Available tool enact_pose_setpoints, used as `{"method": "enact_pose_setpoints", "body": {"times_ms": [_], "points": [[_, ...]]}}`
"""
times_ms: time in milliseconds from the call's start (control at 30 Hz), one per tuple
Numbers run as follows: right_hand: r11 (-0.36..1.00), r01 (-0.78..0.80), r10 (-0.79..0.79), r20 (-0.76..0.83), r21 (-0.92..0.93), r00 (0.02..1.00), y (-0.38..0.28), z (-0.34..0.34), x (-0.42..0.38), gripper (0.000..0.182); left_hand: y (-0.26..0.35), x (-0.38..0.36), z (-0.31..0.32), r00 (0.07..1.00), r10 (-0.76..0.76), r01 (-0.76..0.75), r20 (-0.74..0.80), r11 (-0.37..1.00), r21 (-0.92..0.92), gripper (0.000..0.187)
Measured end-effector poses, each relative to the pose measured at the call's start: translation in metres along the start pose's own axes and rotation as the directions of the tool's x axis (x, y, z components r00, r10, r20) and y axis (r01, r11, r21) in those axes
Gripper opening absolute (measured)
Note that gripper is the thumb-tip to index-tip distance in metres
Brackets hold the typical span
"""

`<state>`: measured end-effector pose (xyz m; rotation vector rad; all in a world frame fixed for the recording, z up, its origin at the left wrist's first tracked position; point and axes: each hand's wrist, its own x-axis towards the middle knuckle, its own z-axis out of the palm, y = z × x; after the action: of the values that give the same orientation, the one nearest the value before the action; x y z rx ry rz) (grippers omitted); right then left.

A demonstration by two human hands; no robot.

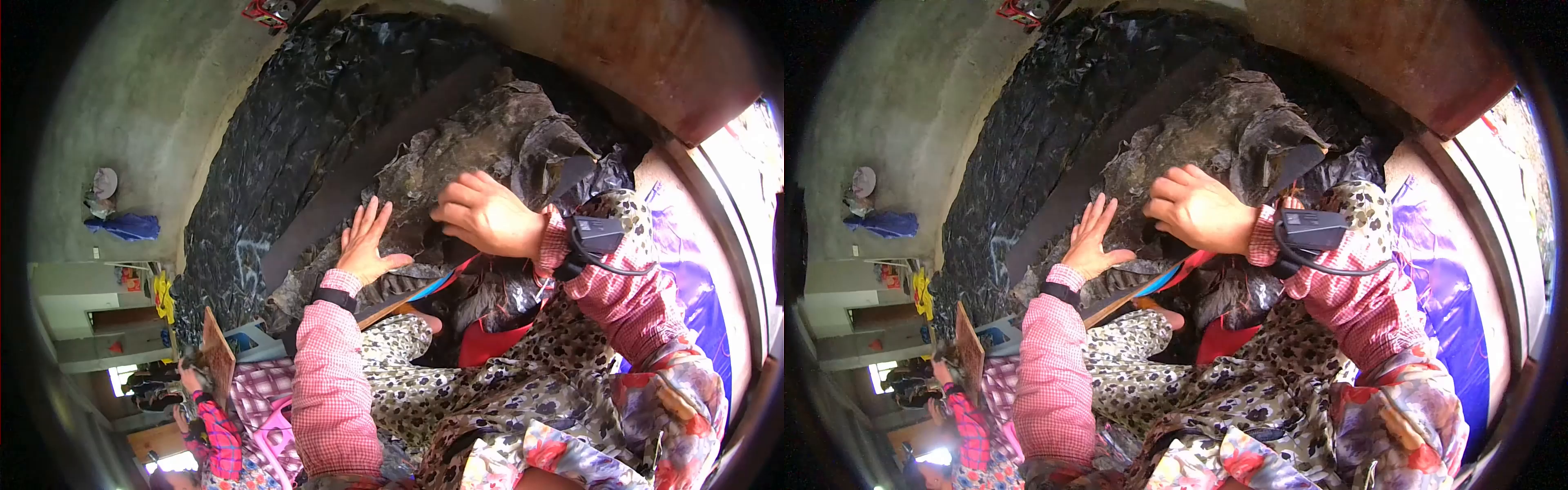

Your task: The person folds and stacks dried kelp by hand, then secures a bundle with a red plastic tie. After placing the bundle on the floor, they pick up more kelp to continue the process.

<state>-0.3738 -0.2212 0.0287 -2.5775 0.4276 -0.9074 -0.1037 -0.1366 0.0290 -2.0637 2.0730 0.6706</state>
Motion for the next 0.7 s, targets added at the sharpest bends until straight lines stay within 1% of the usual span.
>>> {"method": "enact_pose_setpoints", "body": {"times_ms": [33,67,100,167,200,233,300,333,367,433,467,500,533,567,600,633,667,700], "points": [[0.999,-0.012,0.005,-0.130,-0.049,0.991,0.000,0.004,0.005,0.026,0.001,0.000,0.001,1.000,0.009,-0.009,-0.011,1.000,0.016,0.109],[0.996,-0.022,0.009,-0.148,-0.081,0.989,0.002,0.007,0.010,0.039,0.002,0.000,0.001,1.000,0.011,-0.011,-0.008,1.000,0.021,0.109],[0.996,-0.027,0.014,-0.153,-0.081,0.988,0.006,0.011,0.009,0.039,0.002,0.000,0.002,1.000,0.006,-0.006,-0.010,1.000,0.021,0.110],[0.992,-0.033,0.045,0.100,-0.121,0.994,0.014,0.023,0.010,0.032,0.003,0.000,0.000,1.000,0.000,0.001,-0.017,1.000,0.031,0.110],[0.989,-0.019,0.039,0.128,-0.149,0.991,0.015,0.024,0.010,0.023,0.005,-0.001,0.000,1.000,-0.007,0.007,-0.008,1.000,0.020,0.110],[0.989,-0.016,0.034,0.124,-0.145,0.992,0.017,0.025,0.010,0.023,0.006,-0.001,-0.001,1.000,-0.015,0.015,0.003,1.000,0.006,0.111],[0.995,0.032,-0.026,0.064,-0.094,0.998,0.016,0.023,0.010,0.018,0.008,-0.001,-0.002,1.000,-0.015,0.015,0.007,1.000,-0.002,0.111],[0.979,0.127,-0.135,-0.041,-0.161,0.990,0.011,0.021,0.011,0.012,0.009,-0.002,-0.003,1.000,-0.016,0.015,0.025,1.000,0.019,0.111],[0.969,0.170,-0.178,-0.026,-0.177,0.984,0.005,0.019,0.012,0.013,0.010,-0.001,-0.005,0.999,-0.017,0.015,0.040,0.999,0.038,0.111],[0.976,0.105,-0.087,0.101,-0.190,0.991,-0.003,0.025,0.002,0.013,0.010,0.000,-0.005,0.999,-0.021,0.019,0.049,0.999,0.041,0.112],[0.977,0.059,-0.039,0.100,-0.206,0.994,-0.002,0.036,-0.008,0.014,0.008,0.001,-0.004,0.999,-0.019,0.017,0.049,0.999,0.036,0.113],[0.976,0.057,-0.037,0.099,-0.208,0.994,-0.004,0.037,-0.009,0.014,0.010,0.001,-0.007,0.999,-0.016,0.015,0.048,0.999,0.033,0.114],[0.984,0.014,0.008,0.122,-0.176,0.993,-0.003,0.037,-0.010,0.015,0.012,0.000,-0.010,0.999,-0.014,0.012,0.046,0.999,0.034,0.114],[0.989,-0.028,0.049,0.146,-0.148,0.988,-0.003,0.035,-0.010,0.016,0.013,-0.003,-0.014,0.999,-0.022,0.022,0.035,1.000,0.008,0.104],[0.987,-0.027,0.050,0.143,-0.156,0.988,-0.003,0.033,-0.009,0.016,0.018,-0.005,-0.020,0.999,-0.029,0.029,0.025,0.999,-0.017,0.095],[0.986,-0.035,0.062,0.163,-0.161,0.985,-0.004,0.031,-0.007,0.016,0.023,-0.004,-0.025,0.999,-0.022,0.023,0.024,1.000,-0.015,0.095],[0.986,-0.045,0.075,0.185,-0.162,0.980,-0.006,0.029,-0.008,0.017,0.027,-0.004,-0.029,0.986,0.033,-0.032,-0.165,0.999,0.007,0.076],[0.986,-0.050,0.080,0.185,-0.160,0.979,-0.006,0.030,-0.009,0.017,0.031,-0.006,-0.033,0.934,0.087,-0.079,-0.346,0.996,0.038,0.057]]}}
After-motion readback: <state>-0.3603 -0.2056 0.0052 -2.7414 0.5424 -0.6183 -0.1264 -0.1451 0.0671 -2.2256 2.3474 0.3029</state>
